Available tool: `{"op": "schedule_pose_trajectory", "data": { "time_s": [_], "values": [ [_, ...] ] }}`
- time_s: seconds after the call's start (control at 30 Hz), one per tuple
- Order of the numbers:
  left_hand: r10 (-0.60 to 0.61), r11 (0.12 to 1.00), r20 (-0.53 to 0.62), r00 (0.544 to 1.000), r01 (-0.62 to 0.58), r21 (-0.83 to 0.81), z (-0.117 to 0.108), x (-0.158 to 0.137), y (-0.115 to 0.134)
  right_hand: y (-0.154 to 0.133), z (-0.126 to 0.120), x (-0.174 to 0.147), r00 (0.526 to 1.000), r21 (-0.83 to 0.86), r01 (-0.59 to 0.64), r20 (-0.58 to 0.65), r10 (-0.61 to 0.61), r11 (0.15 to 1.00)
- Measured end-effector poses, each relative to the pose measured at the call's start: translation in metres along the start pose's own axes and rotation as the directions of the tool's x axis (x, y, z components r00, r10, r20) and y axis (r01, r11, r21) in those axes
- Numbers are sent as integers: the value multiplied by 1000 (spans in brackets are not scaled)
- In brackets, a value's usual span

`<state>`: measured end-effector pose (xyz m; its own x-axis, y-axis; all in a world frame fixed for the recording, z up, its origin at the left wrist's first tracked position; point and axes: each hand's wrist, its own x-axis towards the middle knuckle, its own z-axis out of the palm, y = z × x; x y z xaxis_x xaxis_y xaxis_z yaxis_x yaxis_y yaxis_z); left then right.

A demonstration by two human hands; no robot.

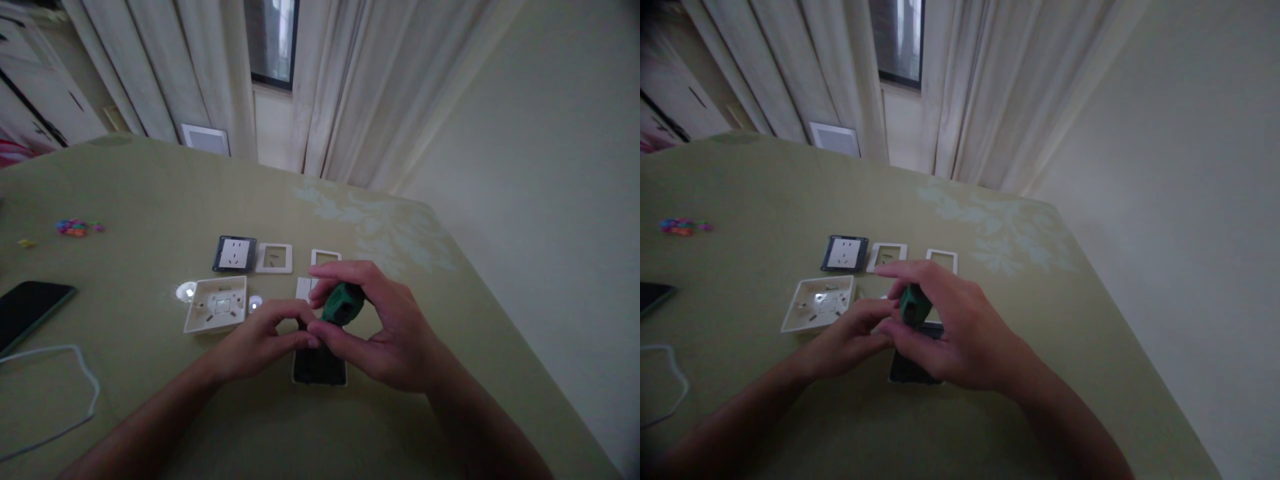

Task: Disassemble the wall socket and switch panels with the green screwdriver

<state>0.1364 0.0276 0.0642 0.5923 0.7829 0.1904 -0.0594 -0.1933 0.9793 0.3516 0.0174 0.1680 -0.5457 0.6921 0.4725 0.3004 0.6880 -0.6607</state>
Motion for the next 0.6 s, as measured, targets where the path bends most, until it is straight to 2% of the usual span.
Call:
{"op": "schedule_pose_trajectory", "data": {
  "time_s": [0.17,0.27,0.37,0.47,0.6],
  "values": [
    [-26,999,-148,989,20,-40,6,-1,-2,-1,-2,1,997,1,-45,61,45,999],
    [-22,999,-122,992,16,-48,6,-2,-2,-2,-3,2,996,0,-46,80,46,999],
    [30,999,-73,997,-28,30,5,-2,2,-3,-3,2,996,-8,-47,77,47,999],
    [43,998,-125,991,-35,59,6,-2,3,-3,-3,1,995,5,-44,90,43,999],
    [-7,1000,-164,986,5,-18,6,-4,-6,-2,-3,2,993,58,-20,121,13,998]
  ]
}}
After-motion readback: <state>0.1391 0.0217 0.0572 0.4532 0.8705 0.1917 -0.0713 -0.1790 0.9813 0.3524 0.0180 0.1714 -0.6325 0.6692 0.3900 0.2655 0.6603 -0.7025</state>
